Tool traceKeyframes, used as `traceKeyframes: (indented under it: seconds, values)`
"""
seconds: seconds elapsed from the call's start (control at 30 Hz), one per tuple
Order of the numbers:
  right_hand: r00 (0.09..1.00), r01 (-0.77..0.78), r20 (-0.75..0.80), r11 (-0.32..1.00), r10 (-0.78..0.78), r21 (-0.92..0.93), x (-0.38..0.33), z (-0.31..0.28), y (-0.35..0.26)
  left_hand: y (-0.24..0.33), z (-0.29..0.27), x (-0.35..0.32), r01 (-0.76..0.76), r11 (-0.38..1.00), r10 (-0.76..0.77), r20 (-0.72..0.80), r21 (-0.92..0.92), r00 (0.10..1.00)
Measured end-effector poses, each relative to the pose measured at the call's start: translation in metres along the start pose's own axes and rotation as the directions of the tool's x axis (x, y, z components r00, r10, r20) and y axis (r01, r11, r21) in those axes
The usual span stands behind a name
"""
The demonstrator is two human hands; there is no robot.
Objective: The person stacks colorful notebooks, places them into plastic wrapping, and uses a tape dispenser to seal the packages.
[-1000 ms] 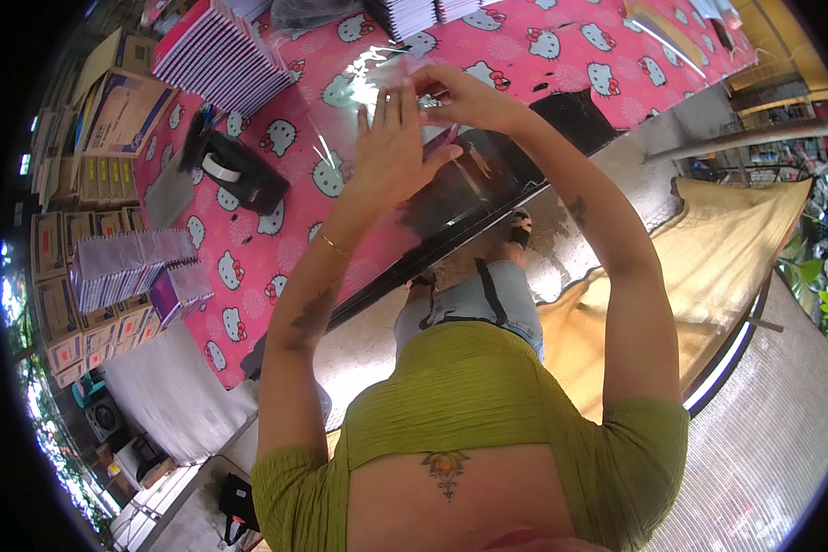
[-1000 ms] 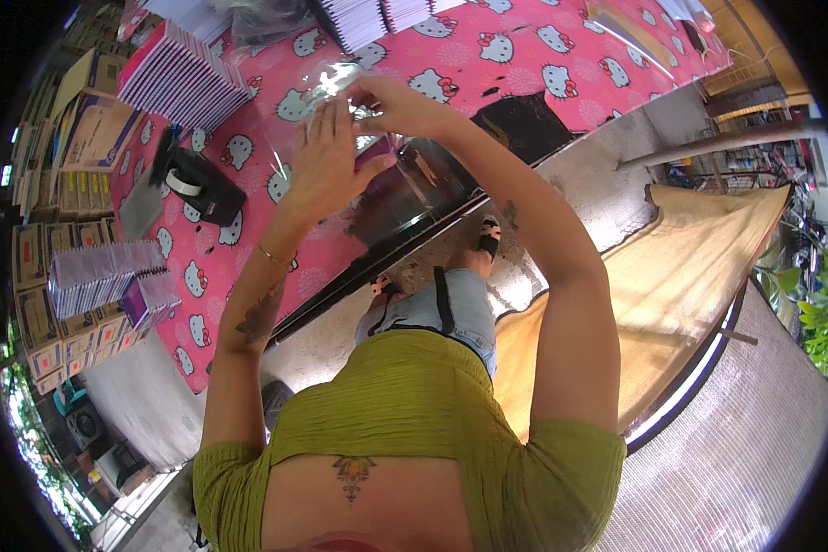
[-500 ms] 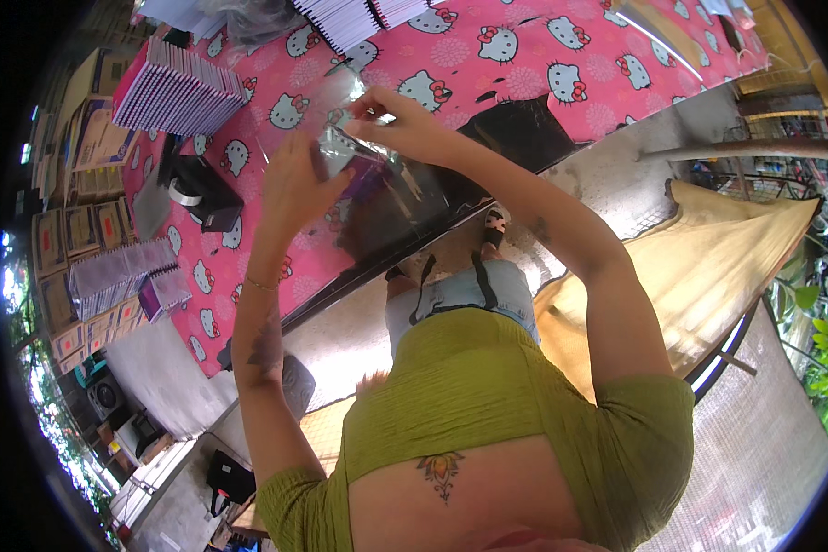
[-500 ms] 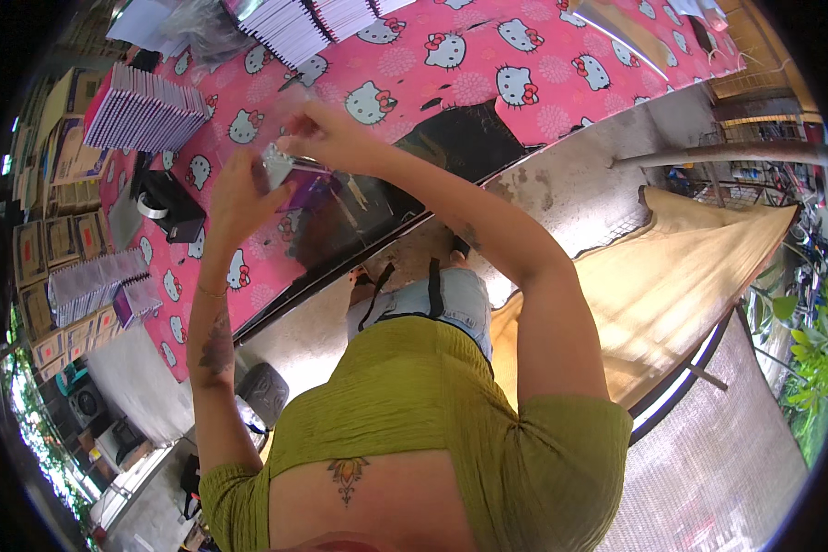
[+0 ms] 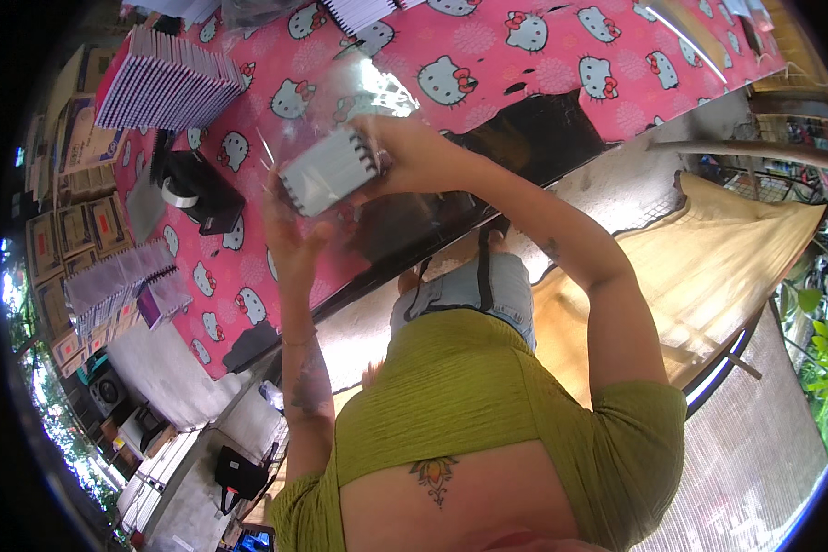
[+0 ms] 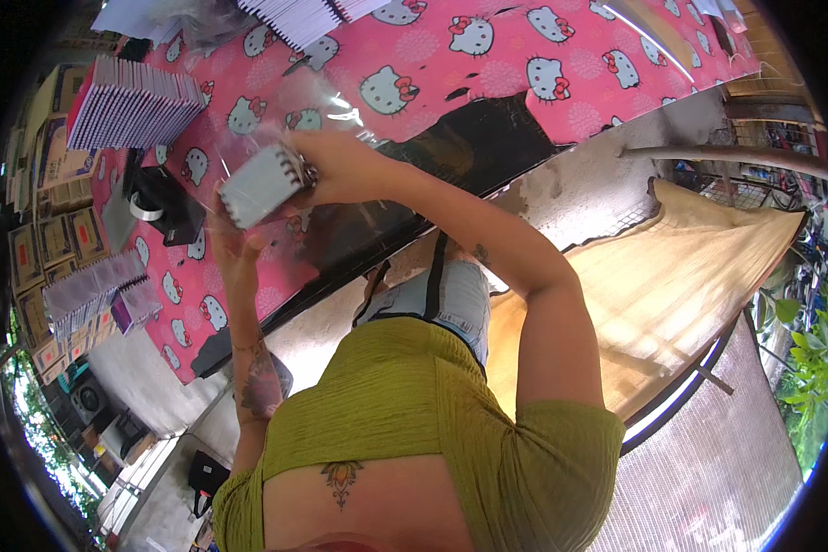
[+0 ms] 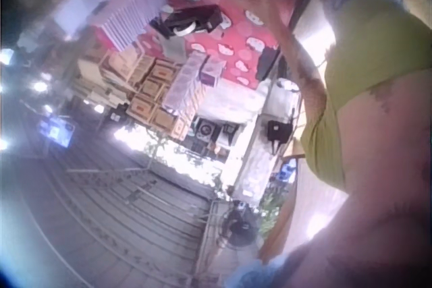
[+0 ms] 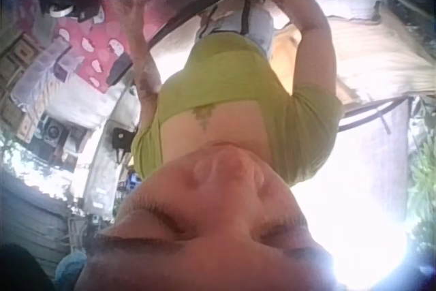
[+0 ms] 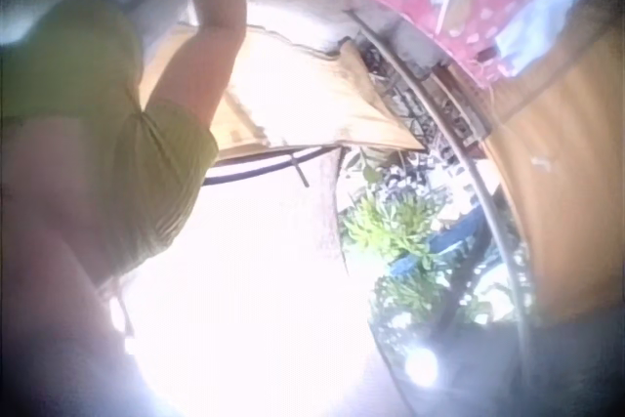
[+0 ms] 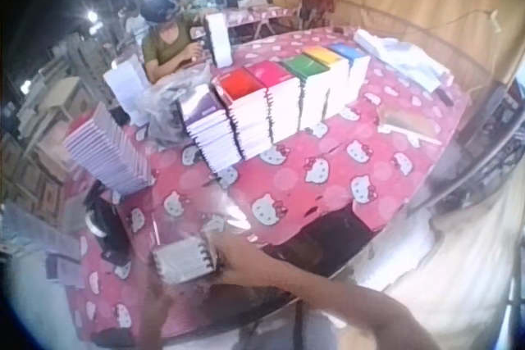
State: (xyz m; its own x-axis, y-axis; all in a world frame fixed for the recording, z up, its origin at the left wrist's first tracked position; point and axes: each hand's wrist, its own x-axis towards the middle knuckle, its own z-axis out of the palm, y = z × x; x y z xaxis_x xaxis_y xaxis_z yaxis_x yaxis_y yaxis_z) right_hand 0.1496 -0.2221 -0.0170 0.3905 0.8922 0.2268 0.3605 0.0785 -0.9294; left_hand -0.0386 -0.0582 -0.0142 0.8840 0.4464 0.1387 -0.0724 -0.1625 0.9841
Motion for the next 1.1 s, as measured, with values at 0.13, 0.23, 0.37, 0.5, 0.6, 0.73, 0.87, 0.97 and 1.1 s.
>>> traceKeyframes:
  seconds: [0.13,0.23,0.37,0.5,0.6,0.73,0.87,0.97,1.1]
  values:
    - [0.999,0.033,0.022,0.996,-0.035,0.078,0.002,0.030,0.005,0.016,0.004,0.008,0.014,0.985,-0.016,0.013,0.173,1.000]
    - [0.999,-0.015,0.048,0.990,0.008,0.138,0.015,0.022,-0.013,0.038,-0.008,0.018,-0.056,0.965,0.091,-0.126,0.256,0.988]
    - [0.997,-0.043,-0.075,0.995,0.036,-0.093,0.024,0.006,-0.046,0.029,-0.077,0.026,0.099,0.859,0.243,-0.570,0.502,0.785]
    - [0.956,0.254,0.026,0.784,-0.291,-0.566,0.012,0.035,-0.104,-0.059,-0.195,-0.002,0.397,0.812,-0.022,-0.656,0.429,0.755]
    - [0.957,0.289,0.198,0.678,-0.211,-0.676,0.012,0.050,-0.095,-0.051,-0.184,0.004,0.302,0.953,-0.245,-0.678,-0.035,0.694]
    - [0.965,0.240,0.247,0.684,-0.090,-0.689,0.019,0.053,-0.103,-0.073,-0.206,0.002,0.245,0.961,-0.271,-0.623,-0.130,0.734]
    - [0.962,0.274,0.220,0.620,-0.163,-0.736,0.022,0.057,-0.108,-0.093,-0.154,-0.015,0.005,0.939,-0.266,-0.718,-0.344,0.643]
    - [0.960,0.277,0.233,0.623,-0.153,-0.732,0.018,0.064,-0.104,-0.080,-0.162,-0.027,0.463,0.872,-0.174,-0.780,0.162,0.601]
    - [0.965,0.260,0.202,0.607,-0.165,-0.751,0.018,0.063,-0.101,0.018,-0.140,-0.022,0.616,0.513,-0.144,-0.648,0.598,0.748]
